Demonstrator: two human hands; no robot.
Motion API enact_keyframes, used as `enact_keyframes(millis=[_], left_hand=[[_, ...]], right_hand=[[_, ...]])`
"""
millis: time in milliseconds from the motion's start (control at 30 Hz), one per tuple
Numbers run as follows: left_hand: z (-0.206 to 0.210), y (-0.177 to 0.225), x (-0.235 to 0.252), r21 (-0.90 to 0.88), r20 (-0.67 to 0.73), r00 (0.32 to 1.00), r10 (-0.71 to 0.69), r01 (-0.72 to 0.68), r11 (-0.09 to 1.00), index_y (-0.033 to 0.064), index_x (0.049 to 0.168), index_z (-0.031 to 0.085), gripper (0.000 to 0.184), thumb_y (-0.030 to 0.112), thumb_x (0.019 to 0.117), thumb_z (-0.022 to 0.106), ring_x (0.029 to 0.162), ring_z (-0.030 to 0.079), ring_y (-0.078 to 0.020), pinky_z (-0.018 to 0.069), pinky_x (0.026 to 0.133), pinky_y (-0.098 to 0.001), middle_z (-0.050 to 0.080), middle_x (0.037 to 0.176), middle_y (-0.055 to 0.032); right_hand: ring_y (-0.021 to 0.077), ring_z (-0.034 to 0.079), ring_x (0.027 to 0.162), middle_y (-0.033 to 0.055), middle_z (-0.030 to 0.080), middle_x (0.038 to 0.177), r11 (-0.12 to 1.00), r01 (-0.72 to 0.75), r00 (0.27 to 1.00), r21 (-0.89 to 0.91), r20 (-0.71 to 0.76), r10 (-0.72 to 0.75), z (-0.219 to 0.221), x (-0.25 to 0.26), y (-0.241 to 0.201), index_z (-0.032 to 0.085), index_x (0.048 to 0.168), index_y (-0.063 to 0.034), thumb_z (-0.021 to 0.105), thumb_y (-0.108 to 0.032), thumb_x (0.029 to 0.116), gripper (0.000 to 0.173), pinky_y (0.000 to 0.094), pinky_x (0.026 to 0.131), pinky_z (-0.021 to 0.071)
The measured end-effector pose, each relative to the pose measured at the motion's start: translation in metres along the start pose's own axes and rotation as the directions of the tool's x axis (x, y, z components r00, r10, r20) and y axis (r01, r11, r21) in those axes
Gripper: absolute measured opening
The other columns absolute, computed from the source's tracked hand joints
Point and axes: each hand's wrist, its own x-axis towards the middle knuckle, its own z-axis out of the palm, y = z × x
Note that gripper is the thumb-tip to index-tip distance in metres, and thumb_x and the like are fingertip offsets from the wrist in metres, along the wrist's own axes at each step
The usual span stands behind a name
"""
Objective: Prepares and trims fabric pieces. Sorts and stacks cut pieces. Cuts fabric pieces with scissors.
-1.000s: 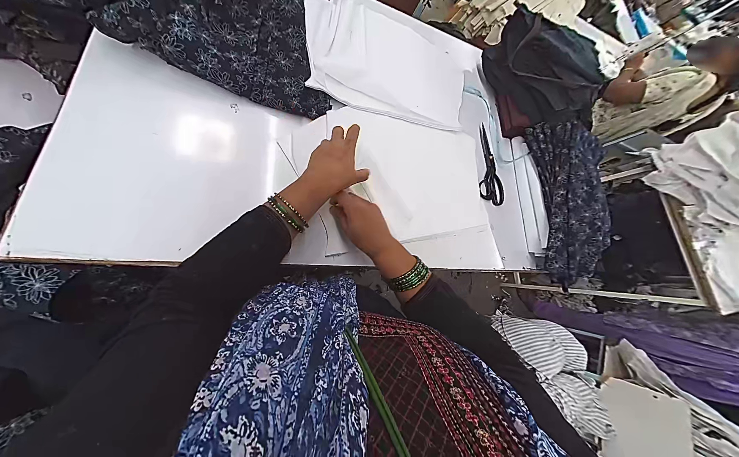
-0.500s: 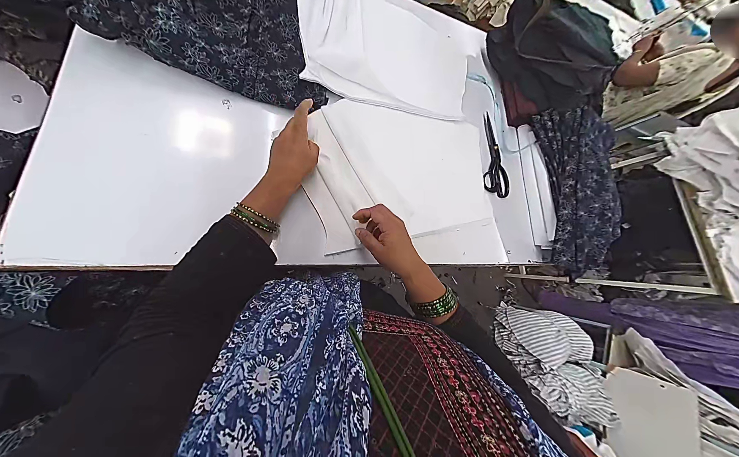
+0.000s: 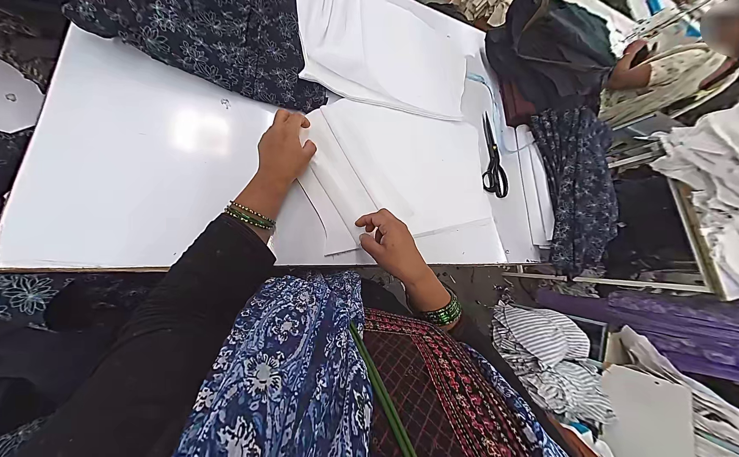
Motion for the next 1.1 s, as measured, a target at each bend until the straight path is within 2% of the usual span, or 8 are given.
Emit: enact_keyframes(millis=[100,267,467,600,733,833,1000,1100], left_hand=[[-0.001,0.000,0.001,0.005,0.007,1.000,0.005,-0.005,1.000,-0.0021,0.130,0.062,0.038,0.000,0.0929,0.057,0.120,0.059,-0.0487,0.0479,0.095,-0.0659,0.054,0.141,-0.0280],[-0.002,-0.007,0.001,-0.064,-0.036,0.998,0.046,-0.048,0.997,-0.0012,0.139,0.055,0.044,-0.003,0.0958,0.053,0.128,0.055,-0.0467,0.0452,0.103,-0.0623,0.054,0.141,-0.0288],[0.000,-0.015,0.002,-0.156,-0.077,0.994,0.072,-0.084,0.984,-0.0040,0.146,0.047,0.049,-0.001,0.0980,0.055,0.133,0.053,-0.0442,0.0402,0.112,-0.0566,0.055,0.141,-0.0302],[-0.003,-0.018,0.002,-0.236,-0.094,0.994,0.054,-0.075,0.969,-0.0038,0.148,0.045,0.053,-0.001,0.0976,0.057,0.129,0.056,-0.0427,0.0422,0.111,-0.0542,0.058,0.136,-0.0292],[-0.005,-0.018,0.001,-0.313,-0.125,0.992,0.034,-0.072,0.947,-0.0026,0.149,0.043,0.055,-0.003,0.0968,0.058,0.123,0.060,-0.0404,0.0453,0.107,-0.0519,0.061,0.131,-0.0281],[-0.006,-0.020,0.001,-0.330,-0.137,0.990,0.032,-0.076,0.941,-0.0029,0.149,0.043,0.054,-0.003,0.0972,0.057,0.120,0.061,-0.0401,0.0465,0.105,-0.0516,0.062,0.129,-0.0283],[-0.006,-0.018,0.001,-0.356,-0.120,0.993,0.011,-0.053,0.933,-0.0018,0.150,0.042,0.053,-0.002,0.0983,0.055,0.120,0.062,-0.0384,0.0473,0.105,-0.0501,0.062,0.129,-0.0275],[-0.007,-0.019,0.002,-0.360,-0.098,0.995,0.007,-0.042,0.932,-0.0008,0.151,0.041,0.054,-0.002,0.0988,0.054,0.118,0.063,-0.0388,0.0488,0.103,-0.0523,0.062,0.130,-0.0274]], right_hand=[[0.0206,0.058,0.082,0.0138,0.065,0.101,0.998,0.053,0.985,-0.029,0.165,-0.048,0.004,0.000,-0.001,0.068,0.124,-0.0008,0.055,-0.010,0.0948,0.033,0.0372,0.077,0.0490],[0.0210,0.059,0.079,0.0169,0.063,0.106,1.000,0.005,1.000,-0.008,-0.029,-0.005,0.017,-0.004,-0.005,0.064,0.126,0.0015,0.059,-0.007,0.0925,0.035,0.0368,0.073,0.0506],[0.0245,0.058,0.087,0.0153,0.061,0.105,0.992,-0.101,0.991,-0.074,0.079,0.107,0.004,0.001,-0.008,0.067,0.119,0.0000,0.063,-0.015,0.0948,0.029,0.0411,0.081,0.0485],[0.0303,0.062,0.097,0.0183,0.060,0.117,0.987,-0.133,0.991,-0.094,0.007,0.134,0.010,0.006,-0.011,0.058,0.134,-0.0018,0.075,-0.032,0.0922,0.054,0.0473,0.087,0.0511],[0.0207,0.053,0.082,0.0105,0.055,0.093,0.997,-0.061,0.995,-0.051,0.081,0.065,0.011,0.007,-0.011,0.067,0.098,-0.0001,0.070,-0.024,0.0955,0.024,0.0383,0.076,0.0453],[0.0159,0.053,0.075,0.0090,0.056,0.089,0.997,0.079,0.996,0.012,0.028,-0.080,0.019,0.003,-0.011,0.067,0.090,0.0005,0.068,-0.019,0.0941,0.019,0.0328,0.071,0.0453],[0.0228,0.062,0.084,0.0174,0.061,0.119,0.998,-0.028,1.000,-0.049,0.007,0.028,0.021,0.001,-0.019,0.059,0.135,-0.0007,0.071,-0.022,0.0919,0.050,0.0391,0.079,0.0521],[0.0254,0.061,0.090,0.0158,0.063,0.105,0.993,-0.099,0.991,-0.065,0.079,0.104,0.017,0.004,-0.019,0.067,0.118,0.0023,0.071,-0.020,0.0920,0.034,0.0428,0.084,0.0497]])
